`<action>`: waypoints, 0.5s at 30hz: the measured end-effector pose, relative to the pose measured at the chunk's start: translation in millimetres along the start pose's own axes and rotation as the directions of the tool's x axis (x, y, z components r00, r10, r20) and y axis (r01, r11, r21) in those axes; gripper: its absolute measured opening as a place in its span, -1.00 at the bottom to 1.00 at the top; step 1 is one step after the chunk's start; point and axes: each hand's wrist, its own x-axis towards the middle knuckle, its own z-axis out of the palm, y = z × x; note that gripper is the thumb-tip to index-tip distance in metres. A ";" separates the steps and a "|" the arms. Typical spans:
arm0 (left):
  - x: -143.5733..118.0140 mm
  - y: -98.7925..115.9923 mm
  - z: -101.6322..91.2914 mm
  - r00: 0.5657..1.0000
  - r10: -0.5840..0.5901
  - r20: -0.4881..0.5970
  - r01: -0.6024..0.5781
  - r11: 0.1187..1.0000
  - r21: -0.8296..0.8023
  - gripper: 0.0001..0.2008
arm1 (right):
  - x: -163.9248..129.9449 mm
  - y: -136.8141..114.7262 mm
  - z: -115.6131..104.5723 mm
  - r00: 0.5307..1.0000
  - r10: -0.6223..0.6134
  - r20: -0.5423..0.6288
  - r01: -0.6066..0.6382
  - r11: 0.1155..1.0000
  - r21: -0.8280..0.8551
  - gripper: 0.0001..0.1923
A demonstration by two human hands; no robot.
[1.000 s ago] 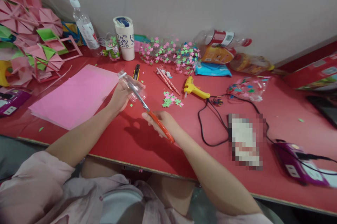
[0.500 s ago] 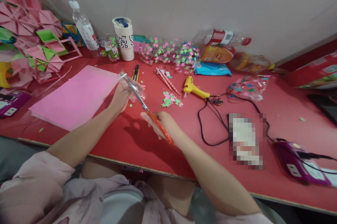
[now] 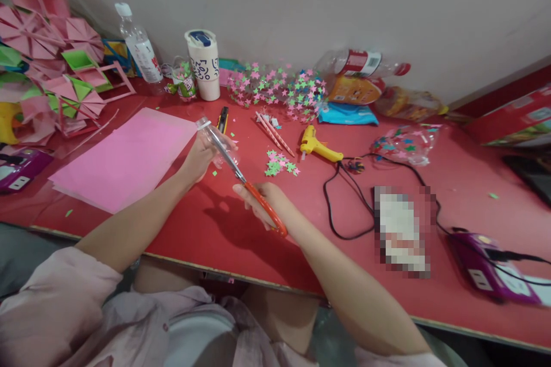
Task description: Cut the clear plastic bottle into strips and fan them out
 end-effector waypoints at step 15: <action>0.5 -0.5 0.9 0.999 0.043 0.008 -0.043 0.998 0.050 -0.86 | 0.2 -1.8 3.6 1.000 -0.012 -0.029 0.013 0.998 0.055 -0.44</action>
